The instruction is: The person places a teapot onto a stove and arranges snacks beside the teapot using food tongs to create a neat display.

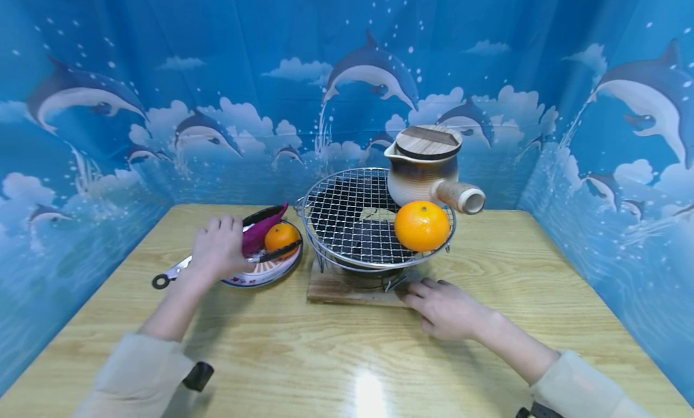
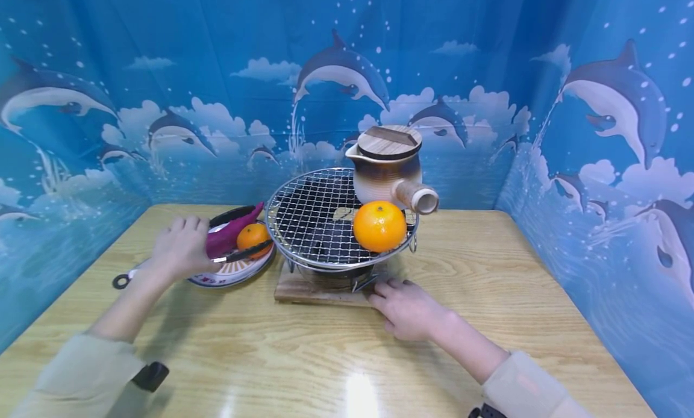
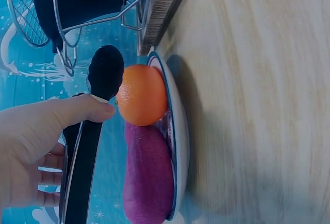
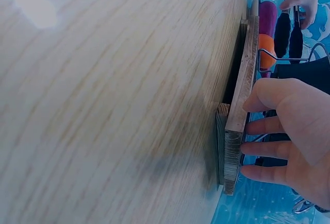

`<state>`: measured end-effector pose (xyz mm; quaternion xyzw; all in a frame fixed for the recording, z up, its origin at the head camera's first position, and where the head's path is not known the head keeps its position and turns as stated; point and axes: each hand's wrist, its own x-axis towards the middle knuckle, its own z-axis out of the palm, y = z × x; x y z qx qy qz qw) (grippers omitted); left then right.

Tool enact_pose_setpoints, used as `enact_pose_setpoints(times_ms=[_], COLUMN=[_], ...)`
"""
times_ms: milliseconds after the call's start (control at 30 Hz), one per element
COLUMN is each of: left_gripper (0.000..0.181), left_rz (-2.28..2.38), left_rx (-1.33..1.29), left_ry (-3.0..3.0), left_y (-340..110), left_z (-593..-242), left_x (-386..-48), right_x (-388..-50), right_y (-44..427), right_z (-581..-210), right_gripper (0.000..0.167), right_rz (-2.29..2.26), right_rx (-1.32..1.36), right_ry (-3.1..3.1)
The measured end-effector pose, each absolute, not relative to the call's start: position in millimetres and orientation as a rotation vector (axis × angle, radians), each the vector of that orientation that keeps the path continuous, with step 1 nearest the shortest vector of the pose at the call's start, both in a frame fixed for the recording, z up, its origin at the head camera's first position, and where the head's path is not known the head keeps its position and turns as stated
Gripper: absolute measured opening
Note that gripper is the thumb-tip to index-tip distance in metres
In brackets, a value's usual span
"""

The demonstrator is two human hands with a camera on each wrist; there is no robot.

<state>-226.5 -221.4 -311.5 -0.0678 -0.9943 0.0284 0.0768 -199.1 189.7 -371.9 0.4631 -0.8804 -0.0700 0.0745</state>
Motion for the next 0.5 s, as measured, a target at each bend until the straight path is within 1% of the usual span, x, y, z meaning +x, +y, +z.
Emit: enact_pose_setpoints(times_ms=[500], left_gripper=[0.092], left_rz=[0.096], left_rx=[-0.257], left_ry=[-2.921], left_y=[-224.1], left_z=[-317.4], left_x=[-225.6], right_x=[-198.3], right_y=[189.7], right_z=[-371.2], right_gripper=[0.043], right_rz=[-0.188], right_rx=[1.386], right_ry=[-2.643])
